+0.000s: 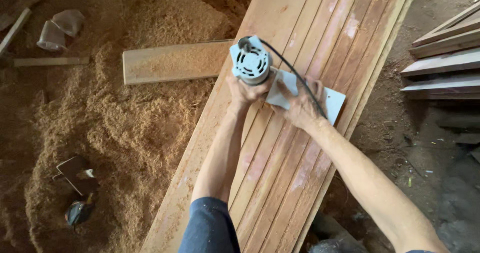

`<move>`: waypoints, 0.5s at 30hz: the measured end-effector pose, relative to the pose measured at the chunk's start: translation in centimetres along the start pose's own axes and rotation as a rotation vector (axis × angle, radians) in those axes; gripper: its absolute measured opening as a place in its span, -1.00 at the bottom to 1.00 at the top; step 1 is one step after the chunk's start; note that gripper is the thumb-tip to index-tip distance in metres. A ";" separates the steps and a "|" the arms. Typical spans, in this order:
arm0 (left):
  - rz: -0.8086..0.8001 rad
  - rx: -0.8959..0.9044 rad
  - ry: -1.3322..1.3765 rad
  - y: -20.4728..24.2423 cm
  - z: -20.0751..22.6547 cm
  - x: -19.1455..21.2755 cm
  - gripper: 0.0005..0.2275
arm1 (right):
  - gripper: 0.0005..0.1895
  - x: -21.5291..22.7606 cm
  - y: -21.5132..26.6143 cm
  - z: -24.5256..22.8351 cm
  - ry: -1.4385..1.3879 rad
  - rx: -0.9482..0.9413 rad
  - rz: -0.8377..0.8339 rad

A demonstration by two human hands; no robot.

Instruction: The person uses a handheld router with a guide jig to cut grooves into a large wooden board. They then use a tape measure to check the dimensions of the grooves and the board.

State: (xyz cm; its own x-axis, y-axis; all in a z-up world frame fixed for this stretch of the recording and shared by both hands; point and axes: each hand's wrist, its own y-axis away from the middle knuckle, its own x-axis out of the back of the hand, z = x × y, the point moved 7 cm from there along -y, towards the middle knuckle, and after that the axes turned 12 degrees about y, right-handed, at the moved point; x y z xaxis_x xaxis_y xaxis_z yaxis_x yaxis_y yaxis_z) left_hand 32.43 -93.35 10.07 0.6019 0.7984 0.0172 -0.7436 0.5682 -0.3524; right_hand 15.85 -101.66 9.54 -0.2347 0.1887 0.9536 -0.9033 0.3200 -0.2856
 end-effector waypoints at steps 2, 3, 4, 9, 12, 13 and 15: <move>-0.033 0.010 -0.050 -0.1 0.0 0.2 -0.64 | -0.22 -0.1 -0.1 -0.3 0.012 0.010 0.016; -0.050 0.014 -0.069 -0.2 -0.1 0.0 -0.65 | -0.22 0.0 -0.1 -0.3 0.024 0.015 0.023; -0.046 -0.001 -0.103 -0.4 -0.1 0.1 -0.63 | -0.22 -0.2 -0.1 -0.2 0.028 0.013 0.017; 0.009 -0.060 -0.104 -0.6 -0.9 0.2 -0.55 | -0.20 -0.5 -0.4 0.0 0.024 0.046 0.058; -0.011 -0.091 -0.137 -0.7 -1.6 0.2 -0.48 | -0.20 -0.8 -0.8 -0.1 -0.014 0.053 0.082; -0.008 -0.106 -0.147 -0.9 -1.7 0.2 -0.48 | -0.20 -1.0 -0.9 0.1 -0.005 0.048 0.062; -0.004 -0.139 -0.169 -1.2 -1.8 -0.1 -0.46 | -0.20 -1.3 -1.2 0.5 0.013 0.036 0.025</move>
State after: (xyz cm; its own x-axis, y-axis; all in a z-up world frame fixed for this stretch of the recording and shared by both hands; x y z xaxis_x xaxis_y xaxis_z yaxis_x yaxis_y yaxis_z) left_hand 33.79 -94.43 8.80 0.5389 0.8247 0.1715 -0.6867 0.5480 -0.4777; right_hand 17.02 -102.76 8.73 -0.2529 0.2087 0.9447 -0.9097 0.2812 -0.3056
